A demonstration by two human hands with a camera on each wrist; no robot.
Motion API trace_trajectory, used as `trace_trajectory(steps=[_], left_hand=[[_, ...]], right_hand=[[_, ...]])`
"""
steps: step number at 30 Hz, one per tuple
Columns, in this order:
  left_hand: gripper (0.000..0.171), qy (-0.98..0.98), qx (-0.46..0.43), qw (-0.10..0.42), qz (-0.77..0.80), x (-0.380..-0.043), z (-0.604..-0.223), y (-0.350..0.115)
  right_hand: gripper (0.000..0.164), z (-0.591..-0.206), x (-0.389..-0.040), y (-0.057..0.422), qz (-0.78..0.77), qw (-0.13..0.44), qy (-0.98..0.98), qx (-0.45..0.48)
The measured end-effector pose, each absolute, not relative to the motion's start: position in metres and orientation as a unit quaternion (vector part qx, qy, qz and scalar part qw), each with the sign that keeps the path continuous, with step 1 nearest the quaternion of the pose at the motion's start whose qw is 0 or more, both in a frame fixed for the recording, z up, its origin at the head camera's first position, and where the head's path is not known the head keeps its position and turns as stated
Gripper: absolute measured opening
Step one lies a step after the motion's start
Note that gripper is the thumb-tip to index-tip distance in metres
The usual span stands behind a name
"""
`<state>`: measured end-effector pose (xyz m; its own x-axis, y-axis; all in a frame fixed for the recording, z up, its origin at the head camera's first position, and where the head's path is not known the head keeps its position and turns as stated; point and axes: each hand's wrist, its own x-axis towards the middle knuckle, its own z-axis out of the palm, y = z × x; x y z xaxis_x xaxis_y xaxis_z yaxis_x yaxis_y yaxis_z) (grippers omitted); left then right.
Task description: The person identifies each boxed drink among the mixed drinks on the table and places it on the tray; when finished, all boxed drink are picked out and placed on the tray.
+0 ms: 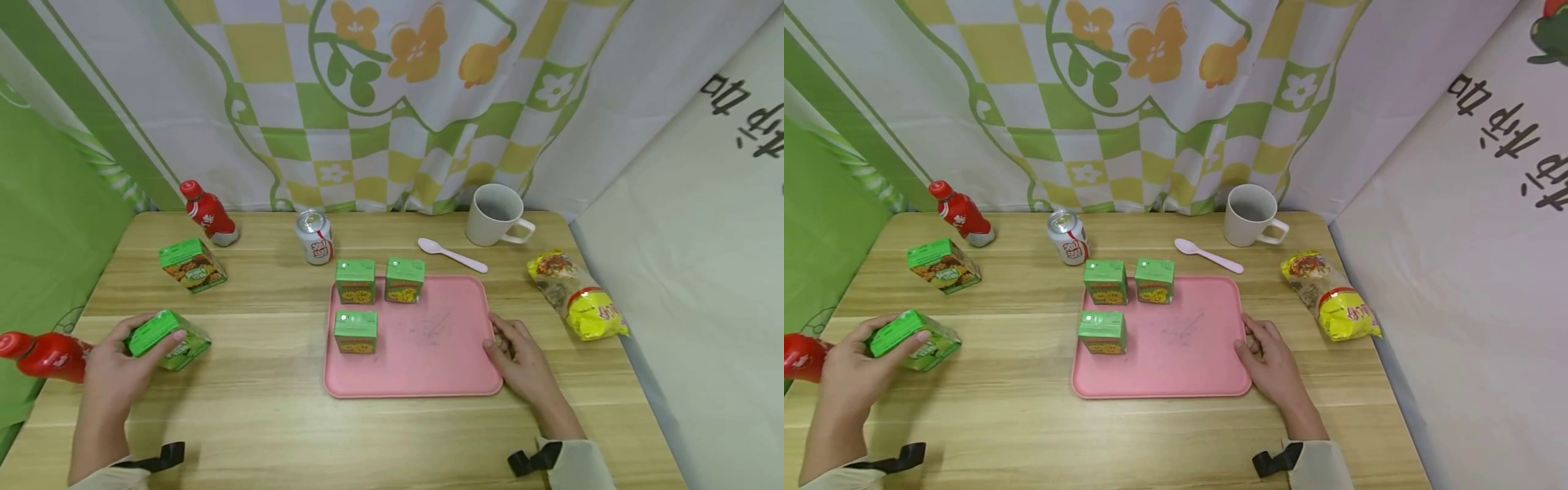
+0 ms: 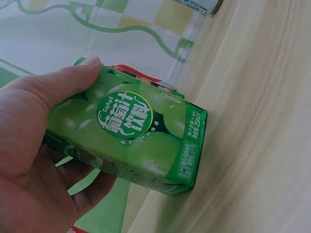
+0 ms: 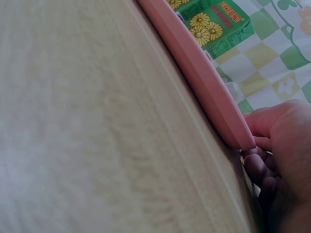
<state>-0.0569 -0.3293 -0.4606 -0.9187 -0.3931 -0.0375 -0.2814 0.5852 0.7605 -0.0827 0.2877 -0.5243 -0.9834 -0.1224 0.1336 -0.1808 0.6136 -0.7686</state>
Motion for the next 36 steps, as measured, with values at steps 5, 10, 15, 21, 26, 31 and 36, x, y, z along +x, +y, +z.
trace_trajectory(steps=[5,10,15,21,26,31,36], left_hand=[[0.068,-0.893,0.179,0.060,-0.409,-0.064,-0.450,-0.323],[0.062,-0.896,0.142,0.074,-0.415,-0.076,-0.431,-0.313],[0.060,-0.890,0.110,0.081,-0.434,-0.090,-0.409,-0.297],[0.054,-0.881,0.041,0.113,-0.457,-0.108,-0.376,-0.266],[0.047,-0.867,-0.052,0.152,-0.471,-0.121,-0.347,-0.232],[0.046,-0.839,-0.145,0.143,-0.505,-0.130,-0.323,-0.192],[0.045,-0.809,-0.226,0.109,-0.531,-0.137,-0.310,-0.150]], right_hand=[[0.050,-0.525,-0.082,0.287,0.432,0.035,-0.897,0.081],[0.050,-0.526,-0.081,0.286,0.434,0.035,-0.896,0.082],[0.051,-0.527,-0.081,0.285,0.438,0.042,-0.894,0.088],[0.051,-0.527,-0.080,0.288,0.434,0.036,-0.897,0.081],[0.053,-0.527,-0.081,0.288,0.424,0.028,-0.902,0.074],[0.053,-0.529,-0.082,0.289,0.425,0.030,-0.902,0.077],[0.053,-0.528,-0.082,0.289,0.421,0.028,-0.903,0.076]])
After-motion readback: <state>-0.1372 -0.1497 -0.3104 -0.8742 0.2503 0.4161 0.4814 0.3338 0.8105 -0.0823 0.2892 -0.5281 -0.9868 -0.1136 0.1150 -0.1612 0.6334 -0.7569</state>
